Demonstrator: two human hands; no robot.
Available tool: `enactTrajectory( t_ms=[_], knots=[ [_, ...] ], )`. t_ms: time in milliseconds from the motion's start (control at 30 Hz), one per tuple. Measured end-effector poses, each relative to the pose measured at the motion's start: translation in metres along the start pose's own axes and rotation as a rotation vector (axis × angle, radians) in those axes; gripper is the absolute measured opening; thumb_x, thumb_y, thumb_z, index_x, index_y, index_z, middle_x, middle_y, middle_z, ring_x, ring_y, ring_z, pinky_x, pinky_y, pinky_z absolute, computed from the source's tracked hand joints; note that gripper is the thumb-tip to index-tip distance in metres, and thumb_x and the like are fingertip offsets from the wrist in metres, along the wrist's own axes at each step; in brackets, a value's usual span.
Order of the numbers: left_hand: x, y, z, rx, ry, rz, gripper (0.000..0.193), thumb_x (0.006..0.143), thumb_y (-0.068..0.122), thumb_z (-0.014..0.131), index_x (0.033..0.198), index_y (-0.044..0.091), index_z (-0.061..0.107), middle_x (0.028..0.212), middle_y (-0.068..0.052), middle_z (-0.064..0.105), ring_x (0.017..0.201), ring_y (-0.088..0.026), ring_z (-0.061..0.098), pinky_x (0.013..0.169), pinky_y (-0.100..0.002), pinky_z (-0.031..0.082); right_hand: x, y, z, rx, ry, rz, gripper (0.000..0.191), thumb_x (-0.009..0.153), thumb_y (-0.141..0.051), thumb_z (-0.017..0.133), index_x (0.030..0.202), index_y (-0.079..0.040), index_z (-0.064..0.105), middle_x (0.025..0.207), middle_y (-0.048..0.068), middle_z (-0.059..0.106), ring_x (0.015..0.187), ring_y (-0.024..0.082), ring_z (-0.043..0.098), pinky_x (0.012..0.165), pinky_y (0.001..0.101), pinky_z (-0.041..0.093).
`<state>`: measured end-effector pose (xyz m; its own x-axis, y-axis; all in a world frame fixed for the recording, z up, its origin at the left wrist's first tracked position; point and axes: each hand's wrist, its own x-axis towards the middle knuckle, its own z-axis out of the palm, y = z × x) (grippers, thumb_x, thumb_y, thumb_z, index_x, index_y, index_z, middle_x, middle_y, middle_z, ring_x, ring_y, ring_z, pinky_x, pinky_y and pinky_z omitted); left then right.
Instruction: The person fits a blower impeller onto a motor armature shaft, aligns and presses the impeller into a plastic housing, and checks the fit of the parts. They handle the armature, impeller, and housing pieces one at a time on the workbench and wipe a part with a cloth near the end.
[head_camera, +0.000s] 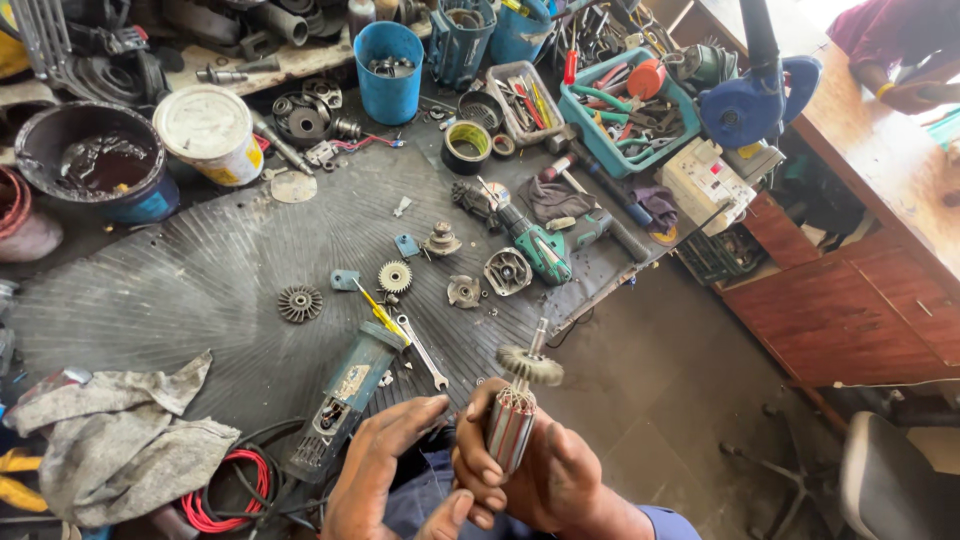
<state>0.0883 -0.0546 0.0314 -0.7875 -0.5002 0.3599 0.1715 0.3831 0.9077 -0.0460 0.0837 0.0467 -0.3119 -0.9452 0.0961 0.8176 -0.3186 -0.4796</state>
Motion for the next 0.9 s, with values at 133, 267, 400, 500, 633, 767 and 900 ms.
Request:
enactTrajectory(
  t_ms=[133,267,400,500,633,767,900],
  knots=[
    [0.002,-0.004,-0.001,0.014,-0.025,-0.008,0.068,0.082,0.032,0.08,0.138,0.002,0.058,0.133,-0.017,0.067,0.128,-0.031,0.065,0.111,-0.044,0.047,0.004,-0.002,-0.001,0.012,0.076,0.036,0.065,0.097,-0.053,0.065,0.131,-0.002,0.043,0.088,0.011,0.054,0.071,0.02,0.056,0.064,0.0341,0.052],
    [0.008,-0.002,-0.006,0.014,-0.038,-0.046,0.065,0.081,0.034,0.082,0.135,0.003,0.062,0.129,-0.016,0.068,0.125,-0.03,0.067,0.109,-0.044,0.048,-0.002,-0.008,0.005,-0.335,0.074,0.04,0.059,0.097,-0.042,0.071,0.133,-0.002,0.046,0.094,0.012,0.057,0.088,0.021,0.058,0.075,0.0343,0.049],
    [0.017,0.004,-0.013,0.039,-0.054,0.037,0.062,0.083,0.036,0.081,0.134,0.003,0.063,0.129,-0.015,0.069,0.125,-0.029,0.068,0.11,-0.043,0.049,-0.012,-0.015,0.006,-0.403,0.115,0.24,0.06,0.095,-0.042,0.07,0.132,0.001,0.05,0.104,0.012,0.059,0.096,0.019,0.058,0.087,0.0331,0.047],
    [0.022,0.006,-0.019,0.032,-0.076,0.039,0.058,0.088,0.036,0.074,0.134,0.002,0.063,0.131,-0.016,0.068,0.126,-0.03,0.067,0.111,-0.043,0.048,-0.012,-0.011,-0.005,-0.316,0.118,0.363,0.067,0.091,-0.049,0.068,0.132,0.001,0.053,0.111,0.011,0.062,0.103,0.017,0.059,0.09,0.0304,0.046],
    [0.026,0.005,-0.021,0.014,-0.054,0.022,0.054,0.094,0.037,0.067,0.134,0.002,0.063,0.132,-0.017,0.068,0.127,-0.03,0.067,0.112,-0.044,0.049,-0.007,0.008,-0.018,-0.077,0.12,0.358,0.074,0.09,-0.057,0.065,0.135,0.001,0.052,0.11,0.011,0.064,0.098,0.019,0.063,0.086,0.0305,0.049],
    [0.031,-0.005,-0.019,0.06,-0.017,0.044,0.052,0.094,0.035,0.068,0.133,0.002,0.063,0.13,-0.015,0.07,0.125,-0.029,0.067,0.111,-0.043,0.049,0.001,0.017,-0.029,0.045,0.042,0.29,0.078,0.089,-0.065,0.057,0.137,-0.004,0.047,0.091,0.016,0.067,0.084,0.023,0.065,0.072,0.0274,0.051],
    [0.037,-0.016,-0.02,0.052,-0.008,0.036,0.051,0.095,0.034,0.068,0.133,0.001,0.062,0.129,-0.014,0.072,0.126,-0.029,0.067,0.112,-0.044,0.046,0.012,0.01,-0.035,0.113,-0.02,0.221,0.077,0.097,-0.069,0.049,0.138,-0.003,0.045,0.081,0.02,0.065,0.06,0.019,0.059,0.057,0.0248,0.048]
  ],
)
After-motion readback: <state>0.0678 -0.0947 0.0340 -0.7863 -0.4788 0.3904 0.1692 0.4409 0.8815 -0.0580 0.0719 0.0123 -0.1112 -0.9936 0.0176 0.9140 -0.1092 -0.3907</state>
